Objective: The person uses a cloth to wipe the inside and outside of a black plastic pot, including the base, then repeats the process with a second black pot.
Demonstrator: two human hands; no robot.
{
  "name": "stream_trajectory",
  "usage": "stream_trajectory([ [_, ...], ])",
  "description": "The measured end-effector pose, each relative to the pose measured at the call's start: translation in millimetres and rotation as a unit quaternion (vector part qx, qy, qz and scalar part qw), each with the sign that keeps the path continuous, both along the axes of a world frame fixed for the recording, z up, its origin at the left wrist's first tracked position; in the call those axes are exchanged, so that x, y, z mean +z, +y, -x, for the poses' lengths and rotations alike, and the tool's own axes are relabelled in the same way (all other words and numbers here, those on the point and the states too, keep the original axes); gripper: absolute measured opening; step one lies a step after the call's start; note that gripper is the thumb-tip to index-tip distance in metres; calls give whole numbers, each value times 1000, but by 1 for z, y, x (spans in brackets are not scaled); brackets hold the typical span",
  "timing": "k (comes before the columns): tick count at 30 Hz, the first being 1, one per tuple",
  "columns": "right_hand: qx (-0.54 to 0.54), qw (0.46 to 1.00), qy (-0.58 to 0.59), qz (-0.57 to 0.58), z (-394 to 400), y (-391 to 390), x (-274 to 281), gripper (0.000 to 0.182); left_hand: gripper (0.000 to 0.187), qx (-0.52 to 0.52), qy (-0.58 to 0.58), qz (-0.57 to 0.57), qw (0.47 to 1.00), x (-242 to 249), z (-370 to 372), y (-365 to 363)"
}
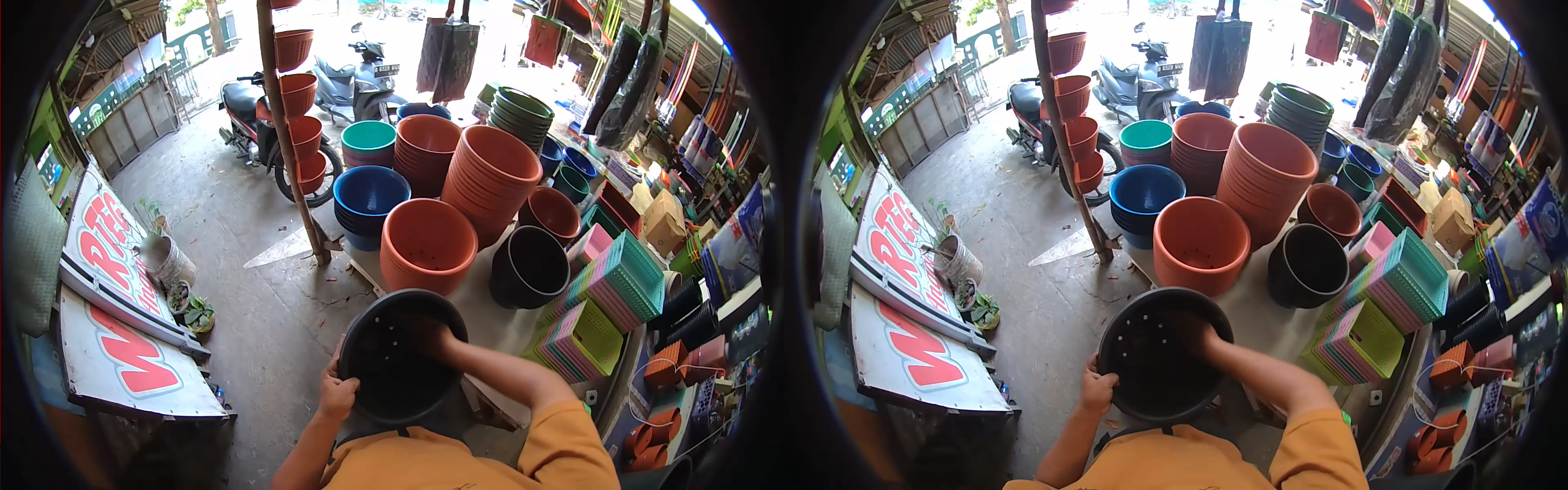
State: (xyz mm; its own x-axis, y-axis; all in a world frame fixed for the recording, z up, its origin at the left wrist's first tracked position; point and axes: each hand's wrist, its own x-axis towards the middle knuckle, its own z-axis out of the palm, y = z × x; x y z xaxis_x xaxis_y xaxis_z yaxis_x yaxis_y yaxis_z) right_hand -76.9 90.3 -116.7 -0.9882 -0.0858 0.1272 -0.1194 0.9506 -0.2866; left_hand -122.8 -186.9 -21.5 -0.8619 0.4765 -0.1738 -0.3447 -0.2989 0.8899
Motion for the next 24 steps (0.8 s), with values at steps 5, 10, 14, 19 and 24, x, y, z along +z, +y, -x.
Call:
stream_trajectory([
  [5,106,972,-196,-77,15,-7,57,64,60,-38,0,10,999,-16,-4,2],
  [10,4,990,-28,-141,-13,-12,-17,62,75,-83,0,-6,997,20,5,-2],
  [14,-86,945,-316,-5,-29,-83,41,60,72,-71,12,-31,997,12,7,3],
  [19,-129,820,-144,538,-3,-149,-1,74,57,-33,-9,-61,998,-15,-11,13],
  [24,-321,435,-38,840,35,-96,57,67,52,-36,-82,-74,993,-13,-26,10],
])
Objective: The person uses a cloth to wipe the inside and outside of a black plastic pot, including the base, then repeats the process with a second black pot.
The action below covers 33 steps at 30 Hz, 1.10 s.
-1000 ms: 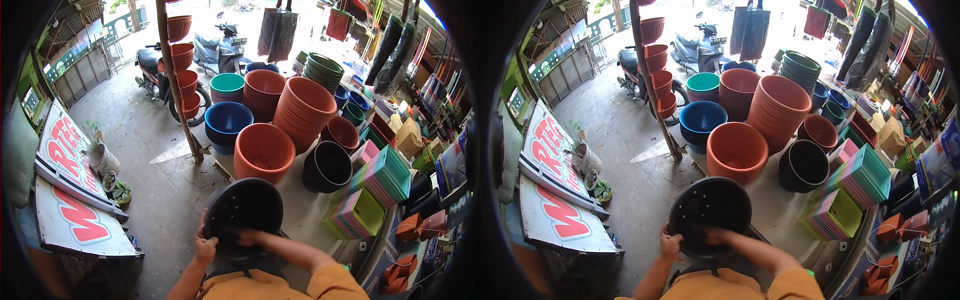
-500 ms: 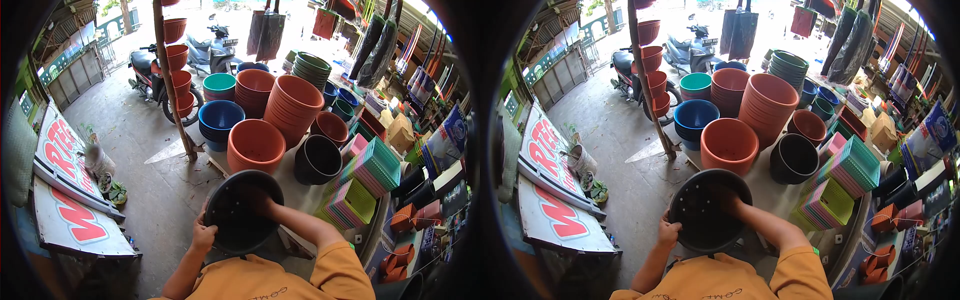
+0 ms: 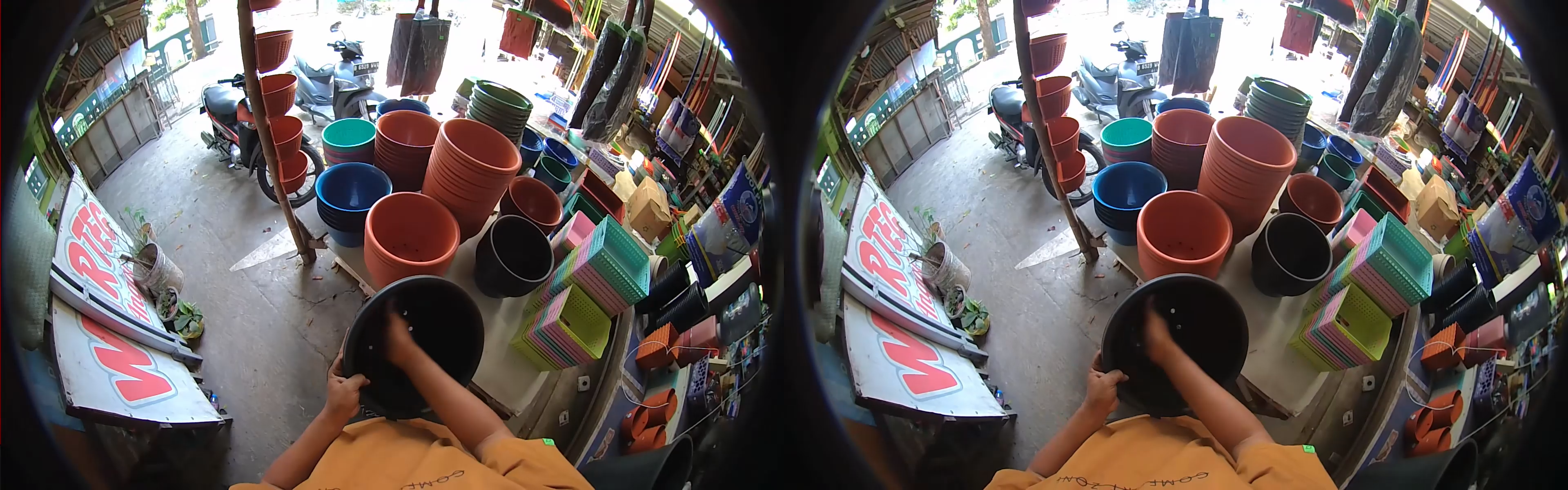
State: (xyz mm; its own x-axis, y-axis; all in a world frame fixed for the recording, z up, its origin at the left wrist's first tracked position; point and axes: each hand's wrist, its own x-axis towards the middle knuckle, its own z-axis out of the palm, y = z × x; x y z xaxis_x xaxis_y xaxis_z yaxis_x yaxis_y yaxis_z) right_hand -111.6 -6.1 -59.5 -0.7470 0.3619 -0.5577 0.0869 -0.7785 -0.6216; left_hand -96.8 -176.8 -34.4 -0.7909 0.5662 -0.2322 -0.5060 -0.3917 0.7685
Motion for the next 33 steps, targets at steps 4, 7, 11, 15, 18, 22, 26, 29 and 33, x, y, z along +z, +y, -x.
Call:
stream_trajectory([
  [4,-226,959,162,63,-22,45,36,63,50,25,-1,3,1000,-1,-3,-4],
  [7,-319,940,107,53,-35,42,42,65,46,20,-15,0,1000,-2,-9,1],
  [11,-121,990,18,-67,-20,15,-14,67,38,-10,-52,-33,998,13,-10,14],
  [15,207,937,-48,-278,-46,-47,9,77,23,20,-60,-46,997,11,6,19],
  [18,412,824,47,-386,-74,-37,-3,71,26,53,-22,-29,998,12,27,8],
  [22,620,436,-129,-640,-97,8,39,58,38,35,10,-8,999,0,36,-14],
  [26,464,128,-165,-861,-105,70,-10,62,45,12,20,16,1000,-2,37,-18],
  [29,303,485,-35,-819,-69,102,-5,62,47,-29,34,12,999,11,37,-13],
  [33,144,-56,45,-987,-55,90,55,66,50,-65,39,50,996,12,41,-6],
])
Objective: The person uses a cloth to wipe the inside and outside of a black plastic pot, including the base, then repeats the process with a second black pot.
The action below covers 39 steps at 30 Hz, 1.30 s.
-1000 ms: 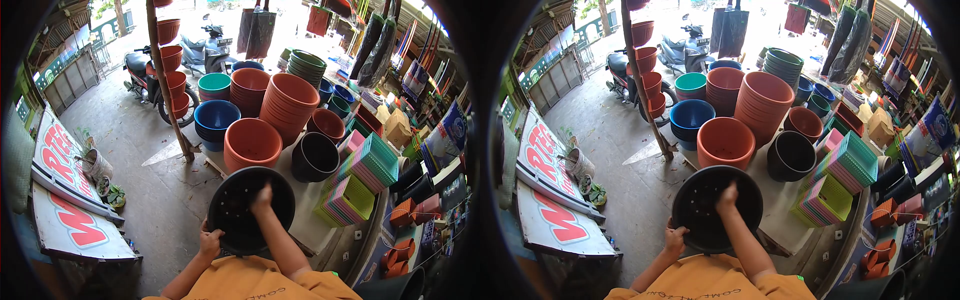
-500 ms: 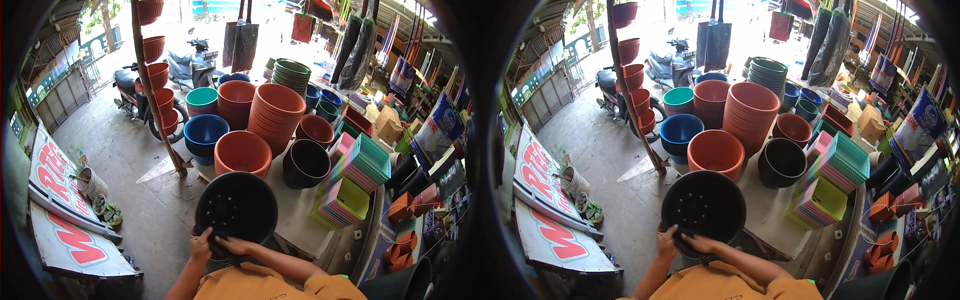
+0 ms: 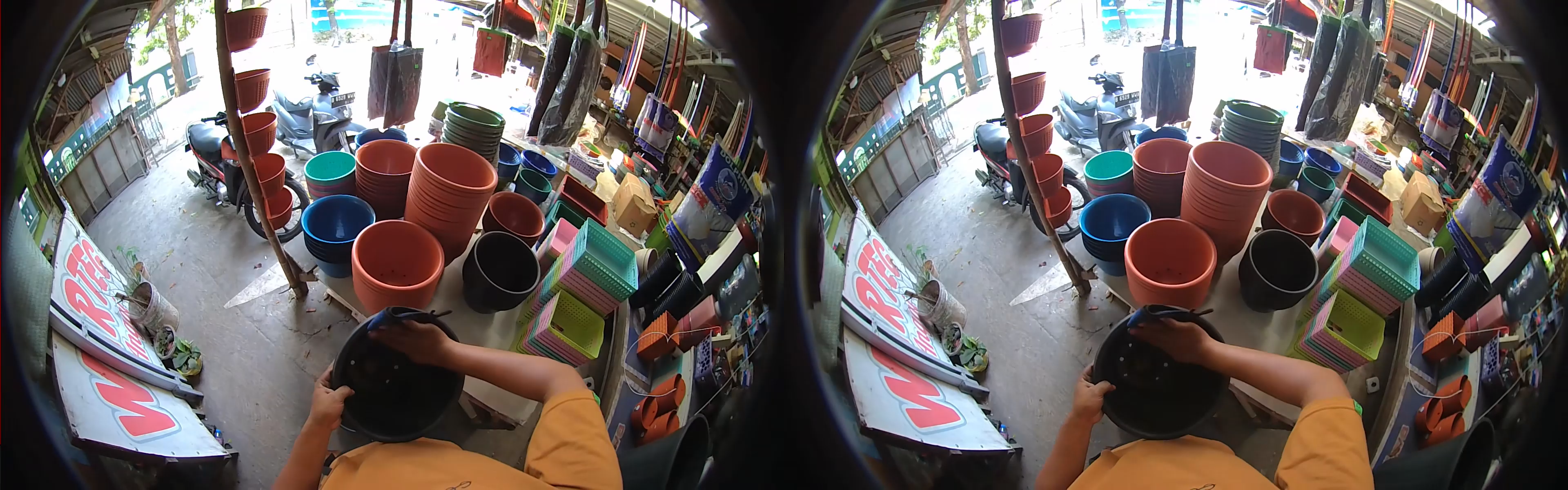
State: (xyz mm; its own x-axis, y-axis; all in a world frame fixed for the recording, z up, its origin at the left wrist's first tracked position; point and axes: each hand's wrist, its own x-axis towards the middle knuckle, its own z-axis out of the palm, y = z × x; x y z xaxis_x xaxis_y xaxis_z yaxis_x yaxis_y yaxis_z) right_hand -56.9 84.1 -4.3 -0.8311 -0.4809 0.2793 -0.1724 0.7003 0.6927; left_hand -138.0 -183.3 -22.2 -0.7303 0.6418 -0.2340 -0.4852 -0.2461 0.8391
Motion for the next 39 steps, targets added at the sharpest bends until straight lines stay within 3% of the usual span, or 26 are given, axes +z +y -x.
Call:
stream_trajectory([
  [4,-72,996,-12,-44,-12,7,-21,67,51,0,-62,-2,998,5,9,-8],
  [6,-188,964,-187,-35,-36,6,-52,72,50,16,-87,-19,996,4,15,-12],
  [8,-234,885,-378,141,-54,-29,-10,69,45,89,-67,-34,993,-8,18,-15],
  [12,-239,785,-412,397,-73,-96,-43,63,35,117,-51,-67,990,-20,20,-5],
  [14,-258,659,-440,553,-61,-132,-36,62,24,146,-30,-53,987,-24,15,4],
  [16,-295,381,-517,708,-34,-149,-3,63,32,129,-20,-63,989,-26,6,10],
  [17,-295,381,-516,708,-31,-162,5,63,42,114,-10,-74,991,-27,3,13],
  [19,-235,133,-356,895,-24,-182,14,65,51,97,-35,-51,993,-26,-4,11],
  [20,-234,134,-356,895,-16,-188,10,65,60,80,-61,-28,994,-24,-8,11],
  [22,-35,508,-39,860,-2,-192,0,63,60,62,-47,-81,994,-14,-22,12],
  [23,-34,509,-40,859,2,-186,-5,63,61,44,-32,-134,990,-11,-25,13],
  [25,-55,653,-46,754,11,-164,1,64,59,35,-42,-118,992,-16,-20,15],
  [26,-54,654,-46,753,13,-150,7,64,57,26,-53,-101,993,-19,-17,15],
  [28,-90,827,-61,552,14,-121,22,66,51,15,-45,-81,996,-20,-10,12],
  [29,-88,827,-62,551,14,-110,20,66,49,5,-38,-60,997,-20,-7,11],
  [31,-104,891,-38,440,15,-90,17,66,53,-21,-26,-63,997,-15,-1,4],
  [33,-121,882,-13,455,12,-70,26,65,61,-46,-17,-65,997,-3,-2,-1],
  [35,-224,845,37,485,8,-49,25,65,56,-14,-32,-57,998,13,-2,-3],
  [39,-296,794,103,521,-7,-16,-21,64,54,31,-24,-66,997,13,3,-5],
])
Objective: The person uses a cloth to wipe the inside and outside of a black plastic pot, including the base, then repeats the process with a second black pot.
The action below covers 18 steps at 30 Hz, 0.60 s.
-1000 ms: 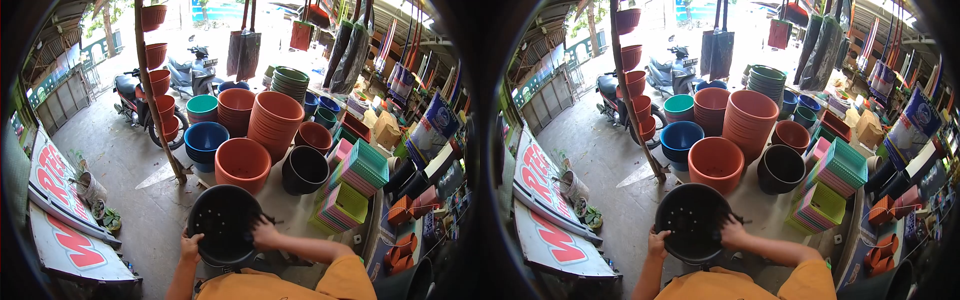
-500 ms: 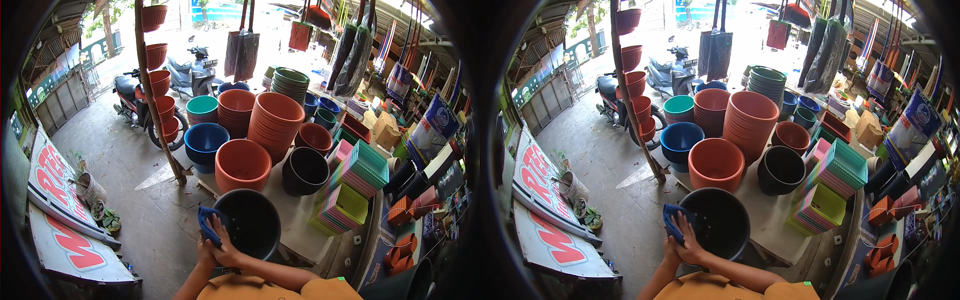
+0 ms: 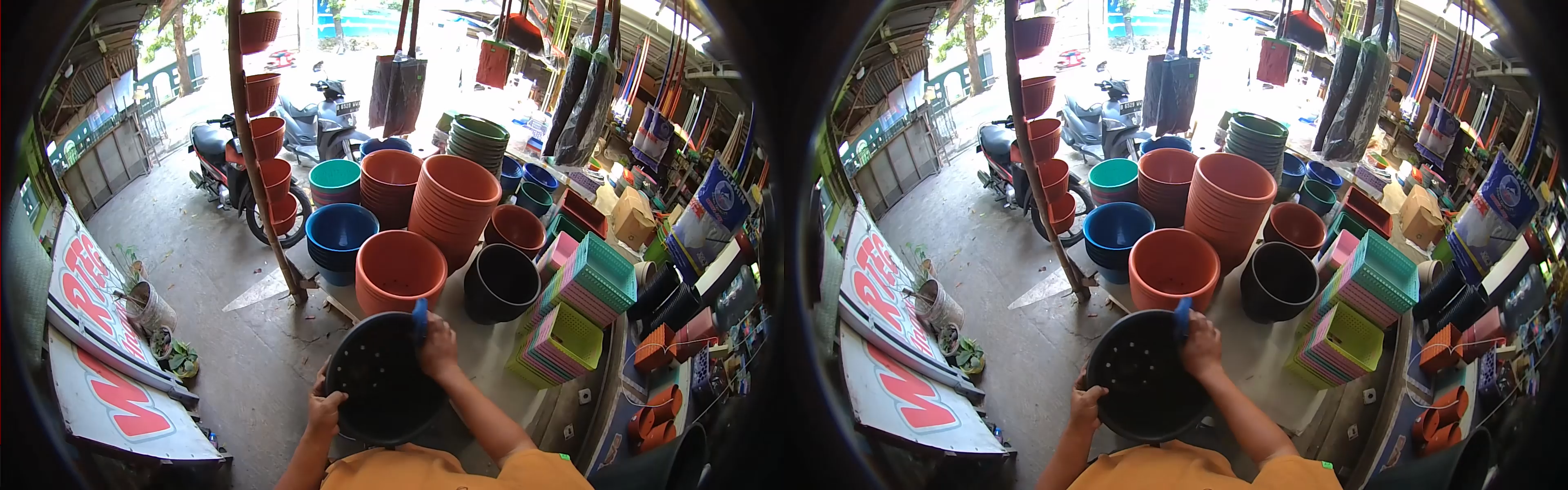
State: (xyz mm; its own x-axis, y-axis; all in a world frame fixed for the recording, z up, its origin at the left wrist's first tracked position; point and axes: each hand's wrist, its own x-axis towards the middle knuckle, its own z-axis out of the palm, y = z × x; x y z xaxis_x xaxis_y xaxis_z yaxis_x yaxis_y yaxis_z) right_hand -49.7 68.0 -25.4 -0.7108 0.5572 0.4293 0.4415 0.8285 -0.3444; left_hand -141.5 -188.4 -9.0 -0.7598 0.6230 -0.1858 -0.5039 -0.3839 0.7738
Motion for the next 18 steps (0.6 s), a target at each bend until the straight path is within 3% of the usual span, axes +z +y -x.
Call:
stream_trajectory([
  [2,-79,974,-21,209,-13,-2,-15,65,56,50,3,-17,999,-3,2,-1],
  [3,-79,974,-21,210,-17,-6,-31,65,56,50,3,-17,999,-8,4,-1],
  [5,-144,915,28,376,-25,-18,-76,66,57,118,74,7,990,-24,8,1],
  [8,-133,883,106,437,-37,-63,-126,70,67,176,146,54,972,-47,4,10],
  [9,-169,857,78,481,-40,-84,-120,70,67,178,146,54,972,-57,-1,15],
  [12,-234,785,64,570,-39,-136,-125,62,53,241,169,100,950,-83,-26,23],
  [14,-276,661,20,697,-37,-157,-96,53,36,249,378,242,858,-90,-39,25],
  [15,-275,661,19,697,-36,-160,-114,53,23,247,383,266,849,-94,-45,27],
  [17,-279,516,41,808,-37,-163,-157,46,20,212,408,269,846,-98,-50,22],
  [18,-277,517,40,809,-39,-163,-151,46,21,177,433,273,841,-100,-51,19],
])
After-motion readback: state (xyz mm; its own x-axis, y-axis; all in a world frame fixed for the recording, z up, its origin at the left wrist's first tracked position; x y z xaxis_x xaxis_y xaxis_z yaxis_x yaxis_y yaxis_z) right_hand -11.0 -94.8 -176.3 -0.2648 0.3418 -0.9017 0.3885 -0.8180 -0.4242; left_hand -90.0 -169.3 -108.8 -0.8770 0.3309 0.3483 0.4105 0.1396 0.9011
